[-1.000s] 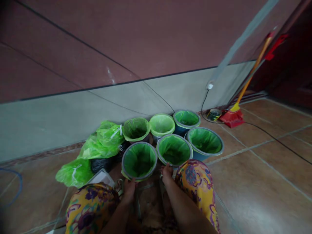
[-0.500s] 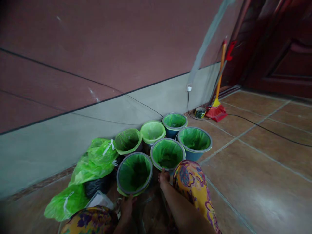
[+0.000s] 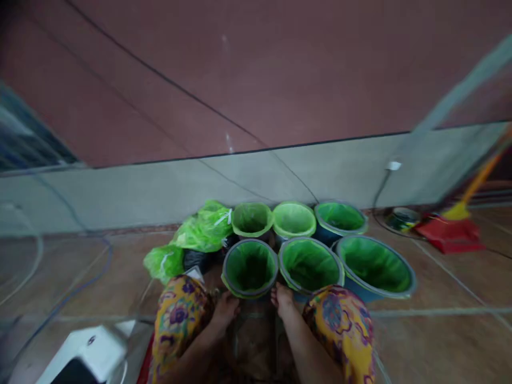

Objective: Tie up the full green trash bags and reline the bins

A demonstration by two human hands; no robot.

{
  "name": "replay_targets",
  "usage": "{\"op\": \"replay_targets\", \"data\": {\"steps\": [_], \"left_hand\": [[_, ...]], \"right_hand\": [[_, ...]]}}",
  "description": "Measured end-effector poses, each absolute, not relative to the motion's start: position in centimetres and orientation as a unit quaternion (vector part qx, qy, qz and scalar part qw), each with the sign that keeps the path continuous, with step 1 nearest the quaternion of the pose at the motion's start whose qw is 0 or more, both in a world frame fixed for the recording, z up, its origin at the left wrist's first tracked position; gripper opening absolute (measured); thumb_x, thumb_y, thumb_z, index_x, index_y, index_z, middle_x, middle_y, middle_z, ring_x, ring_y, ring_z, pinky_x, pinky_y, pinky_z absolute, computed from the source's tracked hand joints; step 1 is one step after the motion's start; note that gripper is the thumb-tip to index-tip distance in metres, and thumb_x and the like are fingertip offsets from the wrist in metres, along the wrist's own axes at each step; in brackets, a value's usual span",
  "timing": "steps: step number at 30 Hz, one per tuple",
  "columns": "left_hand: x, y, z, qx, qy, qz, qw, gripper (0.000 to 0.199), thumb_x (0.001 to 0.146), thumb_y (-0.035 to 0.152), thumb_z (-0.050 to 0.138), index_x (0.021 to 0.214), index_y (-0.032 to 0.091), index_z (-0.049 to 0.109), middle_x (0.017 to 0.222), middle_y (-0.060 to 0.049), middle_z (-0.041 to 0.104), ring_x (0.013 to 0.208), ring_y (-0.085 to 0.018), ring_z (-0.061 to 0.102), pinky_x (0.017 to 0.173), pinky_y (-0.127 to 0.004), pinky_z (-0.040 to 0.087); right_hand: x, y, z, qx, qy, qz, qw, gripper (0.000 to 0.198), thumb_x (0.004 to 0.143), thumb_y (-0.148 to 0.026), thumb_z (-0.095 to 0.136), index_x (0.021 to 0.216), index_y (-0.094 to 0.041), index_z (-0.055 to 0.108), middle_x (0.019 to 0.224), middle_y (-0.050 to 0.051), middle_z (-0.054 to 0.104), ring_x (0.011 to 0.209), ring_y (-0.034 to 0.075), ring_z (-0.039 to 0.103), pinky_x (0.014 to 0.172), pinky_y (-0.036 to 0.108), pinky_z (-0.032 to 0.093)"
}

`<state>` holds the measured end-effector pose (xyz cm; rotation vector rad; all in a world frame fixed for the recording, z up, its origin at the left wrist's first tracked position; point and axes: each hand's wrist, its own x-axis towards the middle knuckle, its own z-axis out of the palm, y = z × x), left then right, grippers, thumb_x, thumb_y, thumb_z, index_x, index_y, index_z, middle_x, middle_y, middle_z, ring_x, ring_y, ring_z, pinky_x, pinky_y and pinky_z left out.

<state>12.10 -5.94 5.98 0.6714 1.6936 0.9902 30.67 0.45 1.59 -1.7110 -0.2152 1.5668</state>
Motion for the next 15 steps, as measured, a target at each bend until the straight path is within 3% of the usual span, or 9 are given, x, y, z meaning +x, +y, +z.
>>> {"op": "replay_targets", "data": {"steps": [7, 11, 15], "left_hand": [[10.3, -13.7, 10.7, 0.300, 0.619, 0.418, 0.593, 0.021, 0.071, 0.009, 0.070, 0.091, 0.014, 0.073, 0.057, 0.005, 0.059, 0.050, -0.008, 0.050, 0.050, -0.019, 0.035], [9.3, -19.2, 14.0, 0.218, 0.527, 0.478, 0.668, 0.021, 0.073, 0.012, 0.073, 0.093, 0.015, 0.075, 0.074, -0.004, 0.071, 0.059, -0.012, 0.062, 0.054, -0.019, 0.044], [6.8, -22.9, 16.8, 0.113, 0.431, 0.529, 0.722, 0.021, 0.074, 0.013, 0.076, 0.096, 0.014, 0.075, 0.082, -0.009, 0.074, 0.063, -0.014, 0.068, 0.060, -0.022, 0.052]], "right_hand": [[31.3, 0.2, 0.7, -0.637, -0.115, 0.671, 0.362, 0.012, 0.089, -0.016, 0.056, 0.079, -0.020, 0.059, 0.068, 0.000, 0.068, 0.054, 0.010, 0.065, 0.052, 0.019, 0.053], [31.1, -0.4, 1.5, -0.621, -0.106, 0.702, 0.332, 0.014, 0.086, -0.014, 0.057, 0.076, -0.023, 0.060, 0.070, 0.001, 0.069, 0.056, 0.012, 0.067, 0.052, 0.020, 0.057], [30.2, -1.1, 2.4, -0.608, -0.143, 0.711, 0.323, 0.017, 0.082, -0.013, 0.055, 0.074, -0.026, 0.060, 0.072, 0.002, 0.069, 0.058, 0.015, 0.069, 0.052, 0.024, 0.060]]}}
